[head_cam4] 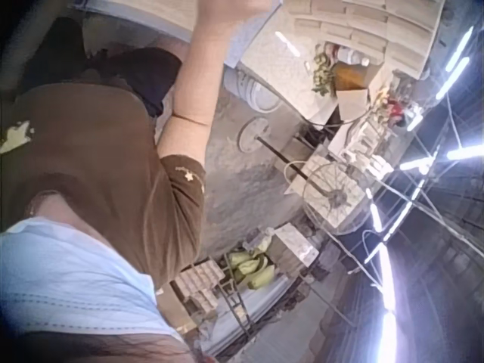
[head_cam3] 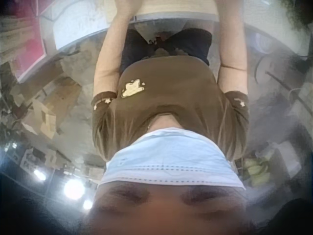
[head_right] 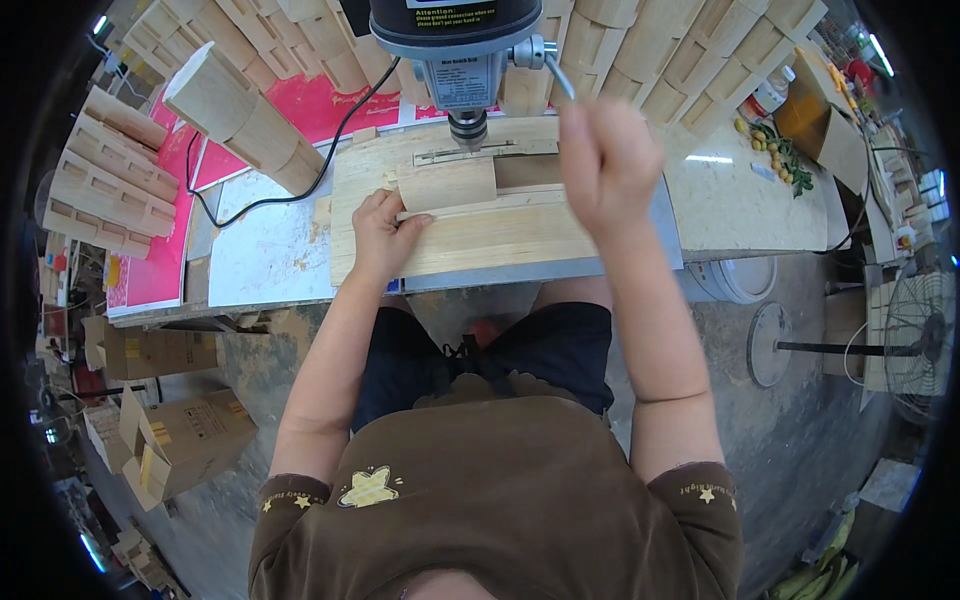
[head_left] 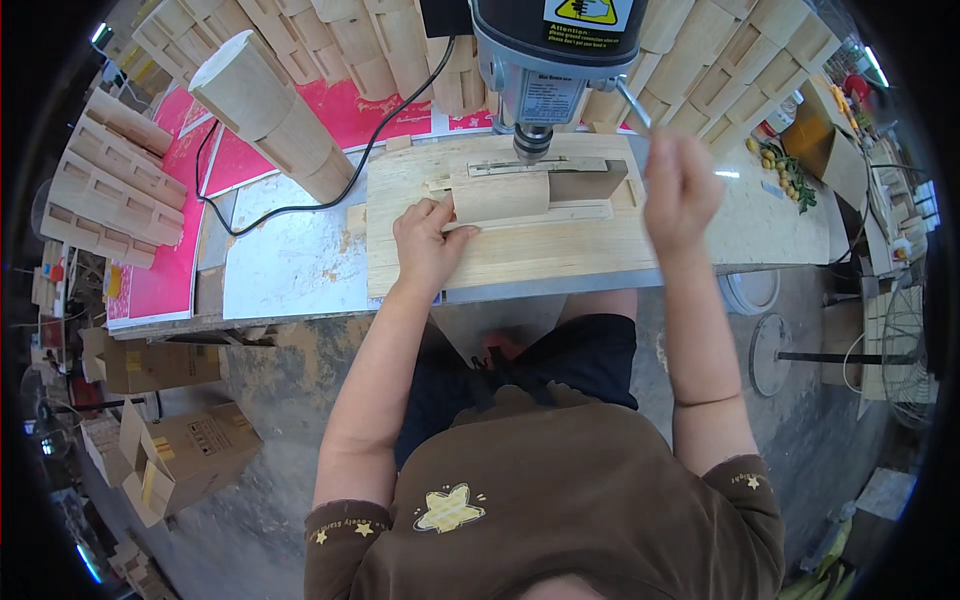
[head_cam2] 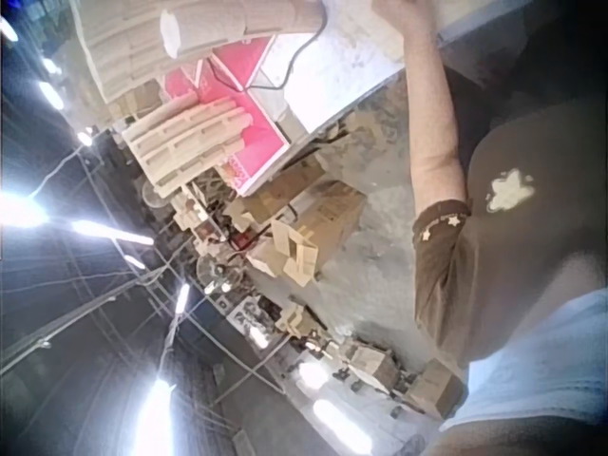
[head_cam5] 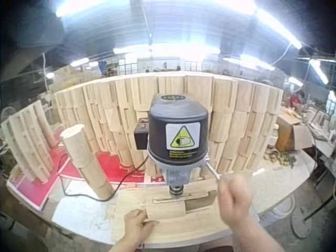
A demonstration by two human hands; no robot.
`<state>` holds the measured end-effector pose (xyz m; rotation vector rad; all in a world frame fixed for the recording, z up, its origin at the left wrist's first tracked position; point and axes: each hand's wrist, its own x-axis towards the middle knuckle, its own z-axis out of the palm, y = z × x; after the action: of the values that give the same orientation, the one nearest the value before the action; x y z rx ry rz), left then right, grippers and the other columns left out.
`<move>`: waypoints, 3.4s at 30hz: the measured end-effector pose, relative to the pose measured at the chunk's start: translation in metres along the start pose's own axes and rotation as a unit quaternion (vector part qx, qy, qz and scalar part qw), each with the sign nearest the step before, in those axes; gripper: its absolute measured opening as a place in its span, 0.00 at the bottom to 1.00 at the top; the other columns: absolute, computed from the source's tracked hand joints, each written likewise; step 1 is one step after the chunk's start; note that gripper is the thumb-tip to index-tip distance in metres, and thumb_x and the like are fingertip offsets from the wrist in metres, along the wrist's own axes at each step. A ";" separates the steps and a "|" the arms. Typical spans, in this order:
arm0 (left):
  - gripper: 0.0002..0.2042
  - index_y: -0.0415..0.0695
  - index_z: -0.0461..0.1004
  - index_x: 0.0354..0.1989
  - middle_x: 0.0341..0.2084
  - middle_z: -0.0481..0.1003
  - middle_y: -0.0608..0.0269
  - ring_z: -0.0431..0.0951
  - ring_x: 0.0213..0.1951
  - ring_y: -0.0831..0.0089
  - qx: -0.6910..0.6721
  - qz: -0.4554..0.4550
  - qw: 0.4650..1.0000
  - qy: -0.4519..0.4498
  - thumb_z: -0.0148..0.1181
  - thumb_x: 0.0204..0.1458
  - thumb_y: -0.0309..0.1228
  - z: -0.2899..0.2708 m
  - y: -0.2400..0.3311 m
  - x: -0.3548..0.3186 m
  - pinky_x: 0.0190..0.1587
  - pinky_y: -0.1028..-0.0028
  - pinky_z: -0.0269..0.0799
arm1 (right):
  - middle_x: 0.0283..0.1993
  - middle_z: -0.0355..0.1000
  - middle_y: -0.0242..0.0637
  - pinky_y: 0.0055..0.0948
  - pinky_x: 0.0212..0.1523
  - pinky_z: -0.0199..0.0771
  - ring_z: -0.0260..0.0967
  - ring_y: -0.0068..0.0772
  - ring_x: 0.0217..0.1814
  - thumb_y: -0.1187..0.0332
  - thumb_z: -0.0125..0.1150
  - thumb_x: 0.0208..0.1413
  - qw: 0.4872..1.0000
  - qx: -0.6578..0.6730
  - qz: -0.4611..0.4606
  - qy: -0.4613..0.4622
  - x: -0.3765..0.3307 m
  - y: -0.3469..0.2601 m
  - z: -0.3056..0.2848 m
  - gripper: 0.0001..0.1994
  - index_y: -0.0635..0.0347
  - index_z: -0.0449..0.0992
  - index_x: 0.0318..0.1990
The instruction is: Use a plunge router to create decorative or functional grooves in cylindrical wooden blocks.
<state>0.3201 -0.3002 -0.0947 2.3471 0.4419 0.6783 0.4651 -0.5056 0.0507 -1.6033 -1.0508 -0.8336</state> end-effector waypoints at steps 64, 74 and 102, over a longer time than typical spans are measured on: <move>0.14 0.39 0.74 0.31 0.23 0.66 0.68 0.66 0.25 0.80 -0.088 0.086 0.992 -0.007 0.69 0.34 0.24 -0.088 0.017 -0.035 0.27 0.80 0.63 | 0.35 0.69 0.43 0.41 0.43 0.63 0.64 0.47 0.42 0.67 0.61 0.48 0.920 -0.060 0.087 -0.378 -0.057 0.032 -0.018 0.11 0.62 0.70 0.35; 0.15 0.35 0.73 0.23 0.12 0.66 0.70 0.59 0.11 0.86 -0.352 -0.340 0.872 0.019 0.67 0.44 0.37 -0.140 0.042 -0.048 0.11 0.82 0.54 | 0.35 0.69 0.42 0.39 0.42 0.63 0.64 0.47 0.41 0.68 0.66 0.42 0.914 -0.059 0.087 -0.392 -0.065 0.013 -0.025 0.14 0.63 0.71 0.36; 0.31 0.43 0.72 0.47 0.33 0.71 0.58 0.71 0.37 0.60 -0.030 0.078 0.996 0.027 0.74 0.27 0.32 -0.006 0.050 -0.061 0.41 0.63 0.65 | 0.33 0.69 0.42 0.39 0.39 0.63 0.63 0.48 0.39 0.67 0.70 0.36 0.944 -0.082 0.060 -0.315 -0.078 0.033 -0.031 0.18 0.62 0.71 0.36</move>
<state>0.2740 -0.3629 -0.0795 2.3267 0.2597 0.8187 0.4650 -0.5569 -0.0228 -2.1269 -1.3265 -0.3239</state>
